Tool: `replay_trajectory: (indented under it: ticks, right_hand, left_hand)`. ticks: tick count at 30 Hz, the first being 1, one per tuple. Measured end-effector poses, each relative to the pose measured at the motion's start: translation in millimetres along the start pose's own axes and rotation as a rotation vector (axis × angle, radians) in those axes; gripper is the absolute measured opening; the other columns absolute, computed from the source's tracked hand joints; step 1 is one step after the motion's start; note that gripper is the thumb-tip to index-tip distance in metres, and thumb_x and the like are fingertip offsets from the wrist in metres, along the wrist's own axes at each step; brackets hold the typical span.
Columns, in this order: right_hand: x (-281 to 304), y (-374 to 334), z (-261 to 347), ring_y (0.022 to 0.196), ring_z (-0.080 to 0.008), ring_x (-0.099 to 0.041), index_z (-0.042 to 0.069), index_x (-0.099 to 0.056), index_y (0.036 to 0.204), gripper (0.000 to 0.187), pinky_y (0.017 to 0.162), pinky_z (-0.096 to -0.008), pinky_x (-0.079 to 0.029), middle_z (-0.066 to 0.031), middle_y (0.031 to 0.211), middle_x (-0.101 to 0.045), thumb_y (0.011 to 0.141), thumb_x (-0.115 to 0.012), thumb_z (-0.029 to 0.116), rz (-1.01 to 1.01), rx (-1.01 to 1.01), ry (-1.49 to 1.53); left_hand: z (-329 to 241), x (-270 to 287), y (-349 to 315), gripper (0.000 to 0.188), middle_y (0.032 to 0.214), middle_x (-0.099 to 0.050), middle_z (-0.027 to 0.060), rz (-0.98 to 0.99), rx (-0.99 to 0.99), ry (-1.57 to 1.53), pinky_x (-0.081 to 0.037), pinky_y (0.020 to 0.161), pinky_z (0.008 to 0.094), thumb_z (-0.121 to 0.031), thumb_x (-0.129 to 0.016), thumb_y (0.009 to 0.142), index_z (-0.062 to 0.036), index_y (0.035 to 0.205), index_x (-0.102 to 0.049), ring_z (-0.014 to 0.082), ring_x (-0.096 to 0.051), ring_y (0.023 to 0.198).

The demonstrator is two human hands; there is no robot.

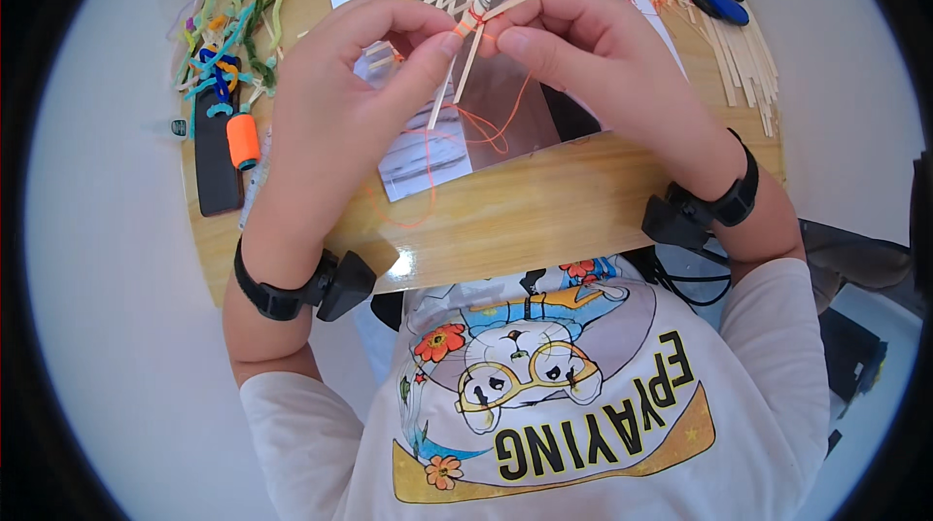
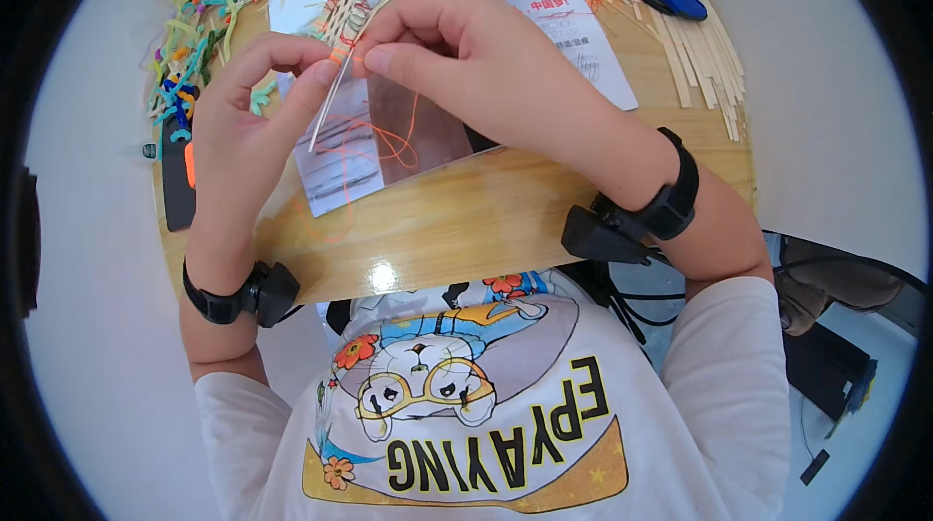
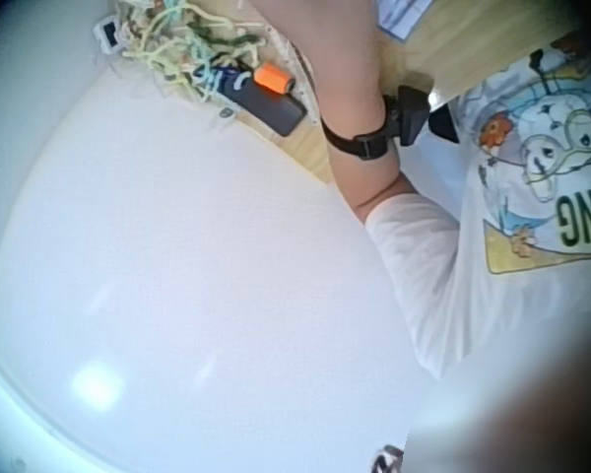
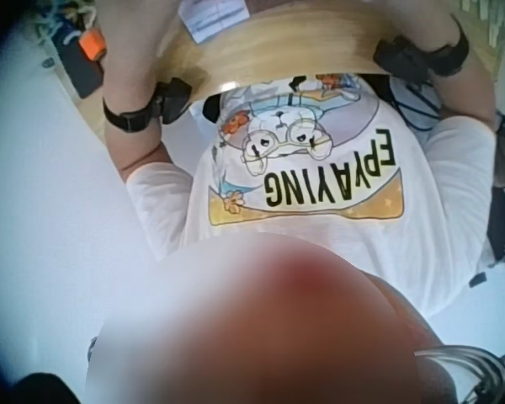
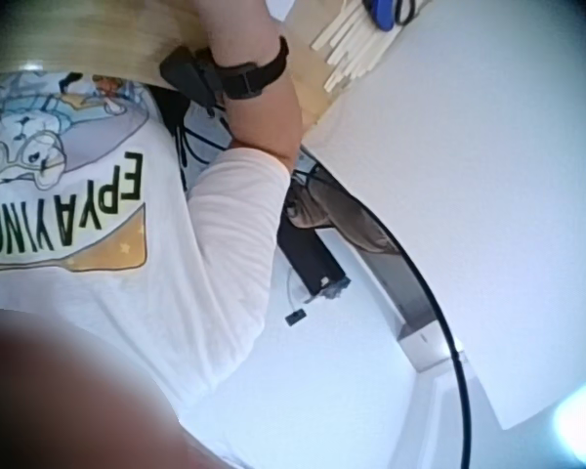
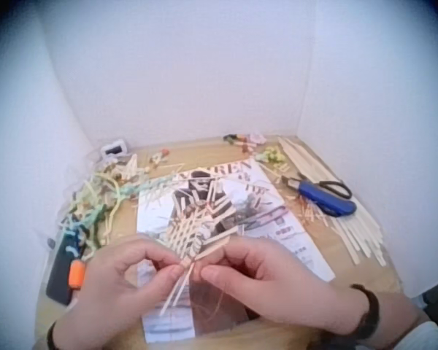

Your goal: The recorder is weaving together flat bamboo strips and securing them with orange thread to create a mat or structure.

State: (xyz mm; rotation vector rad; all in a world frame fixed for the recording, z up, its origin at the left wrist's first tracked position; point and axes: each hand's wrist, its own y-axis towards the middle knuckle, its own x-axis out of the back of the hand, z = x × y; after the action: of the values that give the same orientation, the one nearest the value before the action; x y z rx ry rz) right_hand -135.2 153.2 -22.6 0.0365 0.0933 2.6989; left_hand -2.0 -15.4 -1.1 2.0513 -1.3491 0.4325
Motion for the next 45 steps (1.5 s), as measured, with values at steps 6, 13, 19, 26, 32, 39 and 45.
replay_trajectory:
  ticks: [6,13,19,26,32,39,45]
  right_hand:
    - [-2,-4,-6,0.074,-0.0034,-0.056,0.001,-0.064,0.101,0.015,0.066,-0.0217,-0.045,0.002,0.081,-0.062,0.095,-0.059,0.014,-0.058,0.156,-0.233]
    - [0,-8,2,0.079,-0.0034,-0.054,0.001,-0.062,0.107,0.015,0.068,-0.0208,-0.045,0.0012,0.094,-0.063,0.098,-0.055,0.012,-0.013,0.131,-0.026]
    - [6,-7,1,0.075,-0.004,-0.049,0.004,-0.059,0.112,0.016,0.064,-0.0213,-0.043,-0.0009,0.105,-0.063,0.1,-0.052,0.012,-0.039,0.204,0.113]
    - [-8,-16,9,0.072,-0.0047,-0.049,0.004,-0.059,0.108,0.013,0.065,-0.0203,-0.043,-0.0016,0.104,-0.065,0.099,-0.054,0.013,0.052,0.132,0.127]
    - [-10,-20,20,0.082,-0.0047,-0.057,0.003,-0.059,0.108,0.014,0.07,-0.0196,-0.046,-0.0029,0.105,-0.066,0.098,-0.057,0.012,0.031,0.136,0.096]
    - [1,-25,27,0.093,-0.0087,-0.063,0.0,-0.062,0.11,0.016,0.083,-0.0218,-0.049,-0.0054,0.106,-0.068,0.094,-0.062,0.006,-0.1,0.139,-0.283]
    - [16,-24,33,0.08,-0.0039,-0.059,0.0,-0.066,0.104,0.014,0.07,-0.0179,-0.046,-0.0007,0.09,-0.067,0.093,-0.065,0.007,-0.25,0.15,-0.4]
  left_hand:
    - [5,-8,-1,0.015,0.093,-0.067,0.003,0.038,0.02,-0.061,-0.045,0.082,0.0248,-0.01,-0.069,0.087,0.0001,0.099,-0.068,0.0105,-0.057,0.087]
    - [15,-7,-2,0.026,0.11,-0.066,0.0111,0.046,-0.224,-0.018,-0.046,0.091,0.0305,-0.004,-0.063,0.087,-0.0003,0.113,-0.066,0.0208,-0.061,0.101]
    - [12,-8,-3,0.052,0.123,-0.06,0.0164,0.104,-0.402,-0.024,-0.038,0.104,0.0375,-0.012,-0.067,0.082,0.0012,0.13,-0.054,0.029,-0.055,0.118]
    - [6,-16,-11,0.051,0.117,-0.061,0.0128,-0.042,-0.363,0.006,-0.042,0.096,0.0341,-0.011,-0.074,0.08,0.0008,0.126,-0.056,0.0235,-0.057,0.109]
    - [5,-13,-11,0.033,0.102,-0.065,0.0089,-0.123,-0.386,-0.097,-0.046,0.082,0.0269,0.001,-0.074,0.08,0.0016,0.111,-0.066,0.0167,-0.06,0.09]
    - [4,-6,-10,0.03,0.097,-0.065,0.008,-0.173,-0.4,0.06,-0.046,0.075,0.0257,0.003,-0.076,0.078,-0.0009,0.106,-0.069,0.0142,-0.059,0.082]
    - [5,14,0,0.034,0.087,-0.063,0.0014,-0.226,-0.645,0.577,-0.043,0.08,0.0289,-0.001,-0.078,0.072,-0.01,0.105,-0.073,0.0148,-0.058,0.077]
